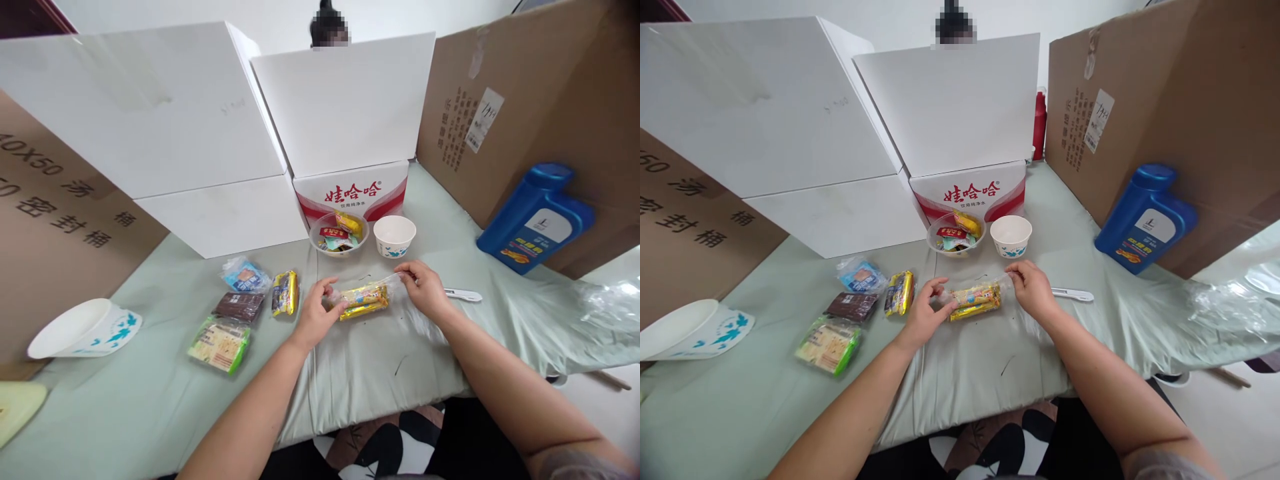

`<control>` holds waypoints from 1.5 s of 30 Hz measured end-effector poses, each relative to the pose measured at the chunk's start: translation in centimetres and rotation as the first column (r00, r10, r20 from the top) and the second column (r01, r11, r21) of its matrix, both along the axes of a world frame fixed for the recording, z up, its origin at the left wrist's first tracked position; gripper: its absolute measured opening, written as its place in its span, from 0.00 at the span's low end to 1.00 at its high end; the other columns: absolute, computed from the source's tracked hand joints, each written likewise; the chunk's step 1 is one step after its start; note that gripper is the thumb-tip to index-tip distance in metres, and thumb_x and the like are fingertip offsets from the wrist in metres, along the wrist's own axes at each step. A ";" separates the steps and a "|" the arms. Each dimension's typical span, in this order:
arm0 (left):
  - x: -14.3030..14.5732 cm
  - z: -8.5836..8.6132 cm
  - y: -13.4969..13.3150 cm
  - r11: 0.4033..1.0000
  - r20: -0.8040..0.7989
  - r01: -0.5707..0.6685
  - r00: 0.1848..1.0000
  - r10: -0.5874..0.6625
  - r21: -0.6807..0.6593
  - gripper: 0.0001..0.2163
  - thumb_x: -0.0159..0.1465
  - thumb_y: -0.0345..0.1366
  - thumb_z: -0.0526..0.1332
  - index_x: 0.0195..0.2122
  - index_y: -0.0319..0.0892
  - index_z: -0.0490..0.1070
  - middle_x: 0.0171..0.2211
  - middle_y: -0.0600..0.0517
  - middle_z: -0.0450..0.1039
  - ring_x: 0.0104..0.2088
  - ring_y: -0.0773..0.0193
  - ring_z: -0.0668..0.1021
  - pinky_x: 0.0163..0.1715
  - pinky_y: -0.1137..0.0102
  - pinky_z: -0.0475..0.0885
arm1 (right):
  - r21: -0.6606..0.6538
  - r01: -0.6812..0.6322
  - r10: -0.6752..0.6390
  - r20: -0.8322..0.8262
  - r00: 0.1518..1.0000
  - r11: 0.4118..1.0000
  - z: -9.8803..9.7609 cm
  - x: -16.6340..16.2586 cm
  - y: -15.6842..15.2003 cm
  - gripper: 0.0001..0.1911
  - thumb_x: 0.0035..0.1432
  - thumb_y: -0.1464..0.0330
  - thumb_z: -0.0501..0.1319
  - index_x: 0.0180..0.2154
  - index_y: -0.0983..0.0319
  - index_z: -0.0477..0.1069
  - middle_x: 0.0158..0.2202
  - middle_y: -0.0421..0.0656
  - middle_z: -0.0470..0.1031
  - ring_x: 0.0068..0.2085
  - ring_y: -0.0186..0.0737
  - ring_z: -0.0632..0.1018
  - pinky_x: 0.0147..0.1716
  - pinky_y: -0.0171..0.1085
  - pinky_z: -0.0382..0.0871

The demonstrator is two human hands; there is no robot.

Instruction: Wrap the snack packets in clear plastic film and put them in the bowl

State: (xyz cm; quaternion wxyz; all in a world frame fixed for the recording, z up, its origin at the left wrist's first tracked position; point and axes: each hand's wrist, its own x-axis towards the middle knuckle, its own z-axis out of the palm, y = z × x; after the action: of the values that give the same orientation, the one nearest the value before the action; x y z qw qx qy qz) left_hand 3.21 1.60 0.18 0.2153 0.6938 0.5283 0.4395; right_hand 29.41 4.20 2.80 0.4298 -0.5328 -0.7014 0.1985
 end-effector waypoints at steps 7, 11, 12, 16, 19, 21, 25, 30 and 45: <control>-0.6 0.5 0.8 0.998 0.139 0.041 0.990 -0.033 -0.055 0.06 0.55 0.39 0.65 0.29 0.42 0.73 0.29 0.52 0.70 0.34 0.63 0.74 0.38 0.68 0.69 | -0.192 0.045 -0.130 -0.459 0.879 0.980 0.4 1.0 0.7 0.09 0.54 0.61 0.54 0.32 0.59 0.67 0.27 0.40 0.74 0.32 0.40 0.76 0.37 0.39 0.69; -1.0 -0.2 1.7 0.988 0.296 -0.090 0.947 0.125 -0.128 0.07 0.53 0.39 0.63 0.28 0.41 0.69 0.24 0.55 0.68 0.26 0.67 0.71 0.28 0.73 0.67 | -0.285 0.087 -0.213 -0.451 0.867 0.955 -0.2 1.5 1.8 0.10 0.51 0.60 0.55 0.32 0.59 0.67 0.21 0.35 0.69 0.24 0.38 0.73 0.29 0.38 0.68; -1.1 -0.4 1.8 0.987 0.302 -0.104 0.943 0.137 -0.125 0.07 0.53 0.39 0.62 0.28 0.41 0.68 0.23 0.56 0.67 0.25 0.68 0.70 0.26 0.73 0.66 | -0.291 0.113 -0.230 -0.408 0.884 0.950 -0.5 1.7 2.0 0.10 0.52 0.60 0.55 0.33 0.59 0.67 0.21 0.36 0.70 0.23 0.38 0.74 0.29 0.38 0.68; -1.5 -0.4 1.5 0.981 0.306 -0.185 0.932 0.196 -0.066 0.06 0.54 0.37 0.62 0.28 0.42 0.66 0.25 0.56 0.66 0.27 0.68 0.70 0.29 0.73 0.66 | -0.231 0.243 -0.294 -0.221 0.930 0.942 -0.8 2.5 2.5 0.10 0.55 0.62 0.52 0.36 0.59 0.67 0.28 0.41 0.75 0.30 0.41 0.77 0.35 0.41 0.69; -1.7 0.2 0.7 0.961 0.238 -0.251 0.946 0.219 0.117 0.05 0.58 0.37 0.61 0.31 0.42 0.66 0.28 0.55 0.67 0.30 0.66 0.72 0.33 0.71 0.68 | 0.047 0.346 -0.341 -0.091 0.936 0.937 -0.1 2.6 1.5 0.11 0.56 0.64 0.54 0.39 0.61 0.68 0.39 0.48 0.76 0.42 0.47 0.76 0.43 0.46 0.69; -1.5 0.8 0.0 0.936 0.081 -0.174 0.984 0.157 0.306 0.03 0.60 0.35 0.60 0.32 0.42 0.67 0.29 0.54 0.69 0.32 0.65 0.73 0.36 0.69 0.70 | 0.286 0.294 -0.295 -0.040 0.955 0.912 0.7 2.0 0.2 0.10 0.58 0.66 0.55 0.41 0.61 0.68 0.42 0.50 0.75 0.45 0.48 0.74 0.45 0.46 0.68; -0.5 1.7 -0.7 0.904 -0.329 0.199 0.942 -0.070 0.378 0.11 0.64 0.32 0.57 0.47 0.43 0.70 0.46 0.46 0.73 0.49 0.57 0.73 0.50 0.60 0.69 | 0.332 -0.180 0.108 0.223 0.969 0.926 1.3 0.1 -2.0 0.08 0.63 0.68 0.53 0.40 0.60 0.70 0.34 0.45 0.76 0.37 0.42 0.76 0.40 0.41 0.69; 0.0 1.4 -0.4 0.951 -0.542 0.234 0.835 -0.092 0.200 0.12 0.66 0.37 0.57 0.50 0.44 0.72 0.48 0.44 0.72 0.54 0.51 0.69 0.52 0.55 0.67 | -0.066 -0.264 0.257 0.541 0.801 0.962 -0.1 -1.4 -1.8 0.23 0.59 0.65 0.62 0.54 0.64 0.67 0.55 0.55 0.70 0.56 0.53 0.69 0.54 0.50 0.62; -1.2 0.3 1.7 0.966 0.273 -0.029 0.957 0.101 -0.258 0.14 0.54 0.49 0.64 0.28 0.41 0.72 0.27 0.51 0.74 0.29 0.63 0.75 0.33 0.68 0.71 | 0.085 -0.545 0.444 0.484 0.754 0.834 0.0 -2.2 -2.9 0.07 0.65 0.72 0.54 0.40 0.61 0.71 0.46 0.49 0.76 0.50 0.46 0.73 0.50 0.46 0.64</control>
State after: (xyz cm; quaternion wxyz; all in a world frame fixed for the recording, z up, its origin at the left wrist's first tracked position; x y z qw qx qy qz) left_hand 1.98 3.31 0.50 0.3601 0.5729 0.5659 0.4710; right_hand 27.16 1.26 2.76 0.2457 -0.3068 -0.9141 0.0992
